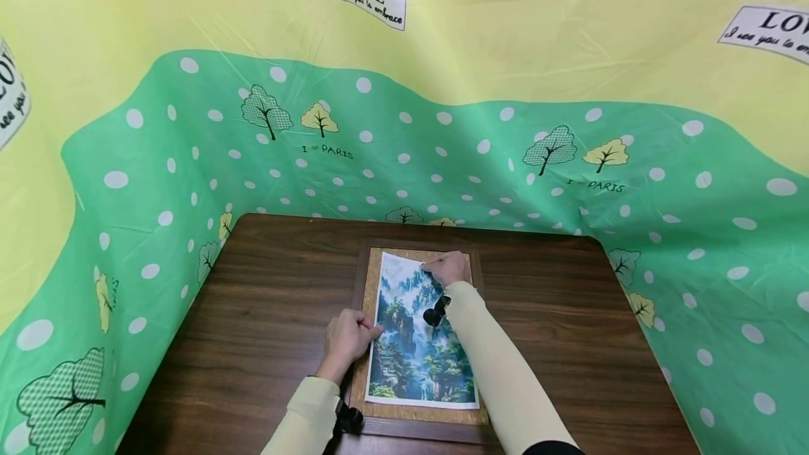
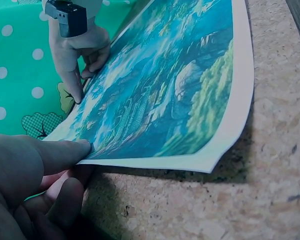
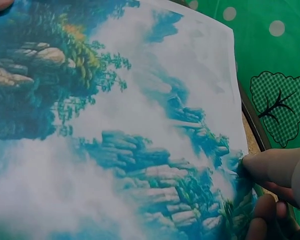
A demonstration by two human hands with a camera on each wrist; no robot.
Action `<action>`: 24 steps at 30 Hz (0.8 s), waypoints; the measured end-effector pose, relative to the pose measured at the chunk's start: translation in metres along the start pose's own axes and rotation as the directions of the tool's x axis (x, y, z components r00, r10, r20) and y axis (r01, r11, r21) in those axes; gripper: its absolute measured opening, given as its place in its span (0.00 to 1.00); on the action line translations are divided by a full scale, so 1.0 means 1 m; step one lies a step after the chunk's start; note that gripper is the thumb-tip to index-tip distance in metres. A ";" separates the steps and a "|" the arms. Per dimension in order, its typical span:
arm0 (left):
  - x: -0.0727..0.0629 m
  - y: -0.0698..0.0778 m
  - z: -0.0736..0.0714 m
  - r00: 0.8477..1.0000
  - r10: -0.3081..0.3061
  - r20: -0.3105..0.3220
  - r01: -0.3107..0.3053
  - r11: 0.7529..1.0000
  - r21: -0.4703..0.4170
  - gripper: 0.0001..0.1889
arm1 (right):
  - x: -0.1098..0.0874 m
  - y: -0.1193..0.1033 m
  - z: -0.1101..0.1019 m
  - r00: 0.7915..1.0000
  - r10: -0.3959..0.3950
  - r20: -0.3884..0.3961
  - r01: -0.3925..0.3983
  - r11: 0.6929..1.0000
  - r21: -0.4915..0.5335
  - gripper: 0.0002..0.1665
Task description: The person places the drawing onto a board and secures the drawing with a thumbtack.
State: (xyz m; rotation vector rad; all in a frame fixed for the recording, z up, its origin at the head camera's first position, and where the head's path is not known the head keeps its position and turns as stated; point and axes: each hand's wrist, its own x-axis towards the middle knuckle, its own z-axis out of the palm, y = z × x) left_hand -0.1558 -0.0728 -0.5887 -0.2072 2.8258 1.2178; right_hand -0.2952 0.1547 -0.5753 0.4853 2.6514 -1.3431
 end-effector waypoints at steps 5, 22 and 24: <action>0.000 0.000 0.000 1.000 0.003 -0.005 -0.003 1.000 0.006 0.19 | -0.001 -0.002 -0.002 1.000 0.007 0.000 -0.007 1.000 -0.026 0.09; 0.002 -0.001 0.003 1.000 0.011 -0.024 -0.011 1.000 0.026 0.19 | 0.001 0.000 -0.003 1.000 0.028 0.010 -0.028 0.999 -0.024 0.10; 0.002 -0.001 0.003 1.000 0.013 -0.025 -0.013 1.000 0.027 0.19 | 0.002 0.000 -0.003 1.000 0.029 0.007 -0.029 0.999 -0.017 0.09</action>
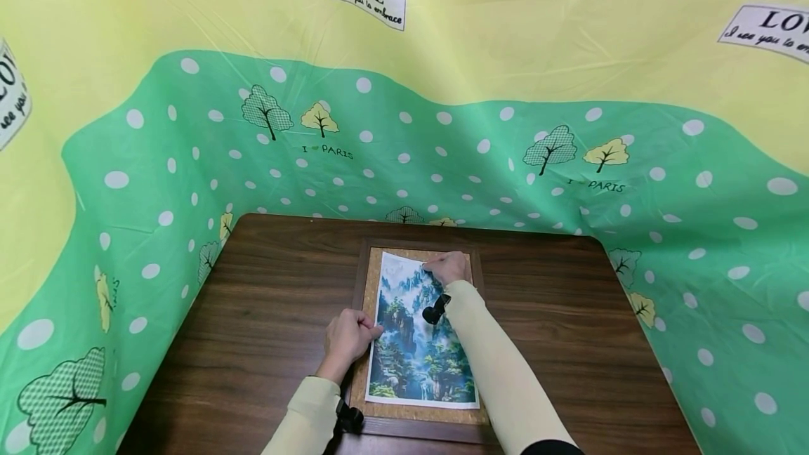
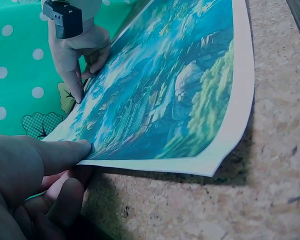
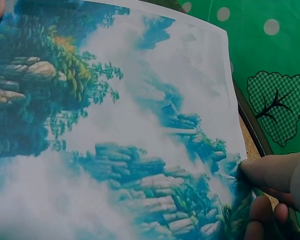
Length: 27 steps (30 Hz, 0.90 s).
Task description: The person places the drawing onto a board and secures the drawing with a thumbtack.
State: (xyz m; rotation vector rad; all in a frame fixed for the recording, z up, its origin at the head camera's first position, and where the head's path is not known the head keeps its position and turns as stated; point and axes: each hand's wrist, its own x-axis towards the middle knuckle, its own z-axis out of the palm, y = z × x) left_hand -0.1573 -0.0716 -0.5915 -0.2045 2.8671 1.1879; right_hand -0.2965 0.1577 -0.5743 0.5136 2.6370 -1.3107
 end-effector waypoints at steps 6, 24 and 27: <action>0.000 0.000 -0.001 1.000 -0.018 0.008 0.018 1.000 0.008 0.18 | 0.003 0.003 0.003 1.000 -0.010 -0.023 0.010 1.000 0.024 0.08; 0.001 -0.001 0.001 0.999 -0.029 0.014 0.029 1.000 -0.011 0.21 | 0.003 0.002 -0.001 1.000 -0.006 0.010 0.006 0.996 0.086 0.09; 0.001 0.000 0.001 1.000 -0.025 0.014 0.025 1.000 -0.016 0.22 | 0.005 0.003 -0.001 1.000 0.005 0.013 -0.006 0.996 0.092 0.08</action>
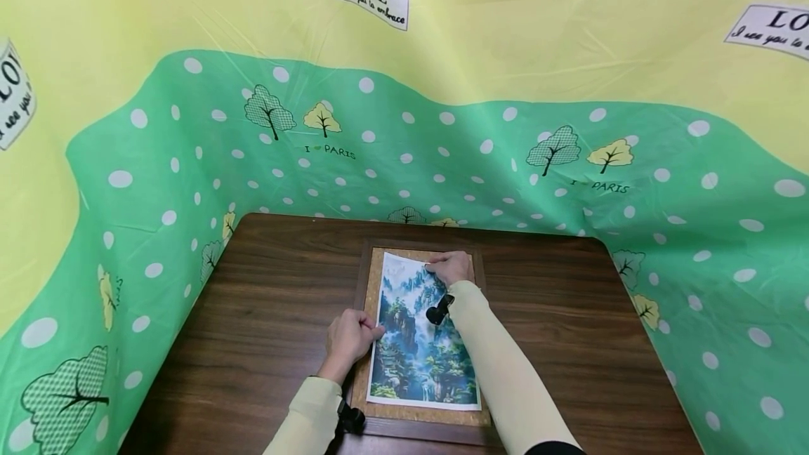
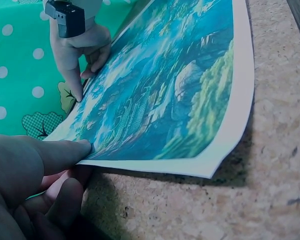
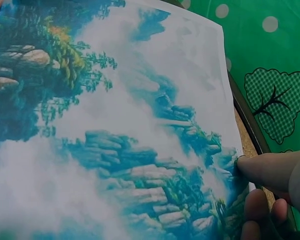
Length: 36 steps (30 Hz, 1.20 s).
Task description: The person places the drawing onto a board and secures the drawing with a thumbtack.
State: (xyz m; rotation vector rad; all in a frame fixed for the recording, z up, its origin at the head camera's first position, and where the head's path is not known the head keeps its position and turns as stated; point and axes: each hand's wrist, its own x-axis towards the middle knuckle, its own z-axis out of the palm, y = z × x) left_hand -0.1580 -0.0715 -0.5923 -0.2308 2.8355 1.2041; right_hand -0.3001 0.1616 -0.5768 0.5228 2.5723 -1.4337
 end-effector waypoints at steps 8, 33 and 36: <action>0.000 0.001 0.000 1.000 -0.005 0.000 0.005 1.000 0.004 0.21 | 0.002 -0.002 0.001 1.000 0.024 -0.011 -0.025 1.000 -0.013 0.06; -0.001 -0.001 0.000 1.000 0.012 -0.012 -0.012 1.000 0.019 0.22 | -0.005 -0.009 0.004 0.998 0.052 -0.035 -0.055 0.994 -0.092 0.11; -0.001 -0.001 0.000 1.000 0.011 -0.011 -0.011 1.000 0.018 0.22 | -0.006 -0.011 0.004 0.998 0.058 -0.031 -0.061 0.992 -0.106 0.12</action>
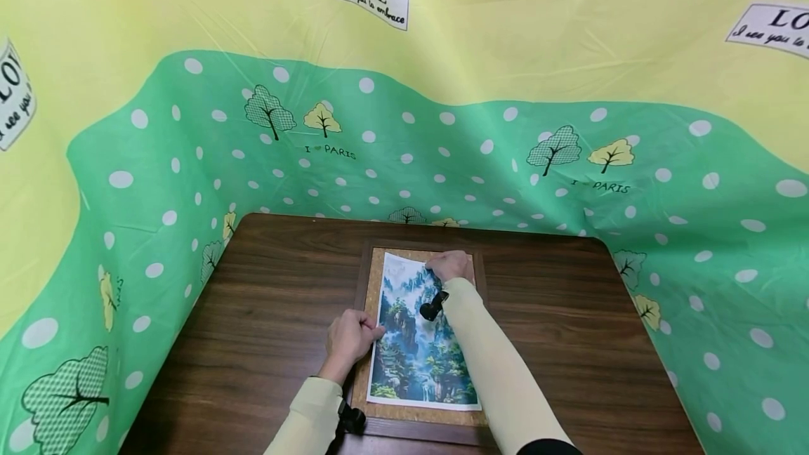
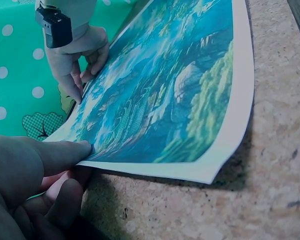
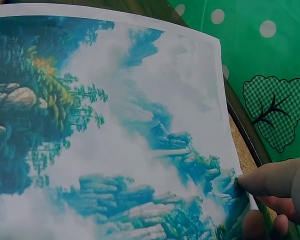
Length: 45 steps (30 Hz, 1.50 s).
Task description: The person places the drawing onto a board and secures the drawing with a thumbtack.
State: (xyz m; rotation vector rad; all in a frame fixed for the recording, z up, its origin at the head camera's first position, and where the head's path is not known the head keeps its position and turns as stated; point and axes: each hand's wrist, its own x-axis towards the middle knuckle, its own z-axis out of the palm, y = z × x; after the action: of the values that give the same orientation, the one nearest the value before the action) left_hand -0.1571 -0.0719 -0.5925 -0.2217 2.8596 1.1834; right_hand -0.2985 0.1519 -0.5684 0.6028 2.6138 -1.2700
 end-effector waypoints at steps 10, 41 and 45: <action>0.001 -0.002 0.000 1.000 0.005 0.006 -0.005 1.000 -0.004 0.21 | 0.006 0.005 0.002 1.000 -0.017 0.003 0.017 1.000 0.023 0.10; 0.007 0.001 0.005 0.999 0.033 0.018 -0.033 0.999 0.011 0.21 | -0.009 0.040 -0.005 0.957 -0.289 0.031 0.269 0.922 0.277 0.25; 0.007 -0.002 0.002 0.998 0.063 0.016 -0.063 0.998 -0.003 0.21 | -0.014 0.045 -0.011 0.958 -0.281 0.061 0.252 0.922 0.293 0.27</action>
State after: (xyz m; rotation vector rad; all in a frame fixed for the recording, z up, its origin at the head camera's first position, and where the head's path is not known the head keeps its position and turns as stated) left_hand -0.1637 -0.0723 -0.5957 -0.1224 2.8719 1.1942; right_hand -0.2662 0.1810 -0.5892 0.2124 2.5125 -1.7274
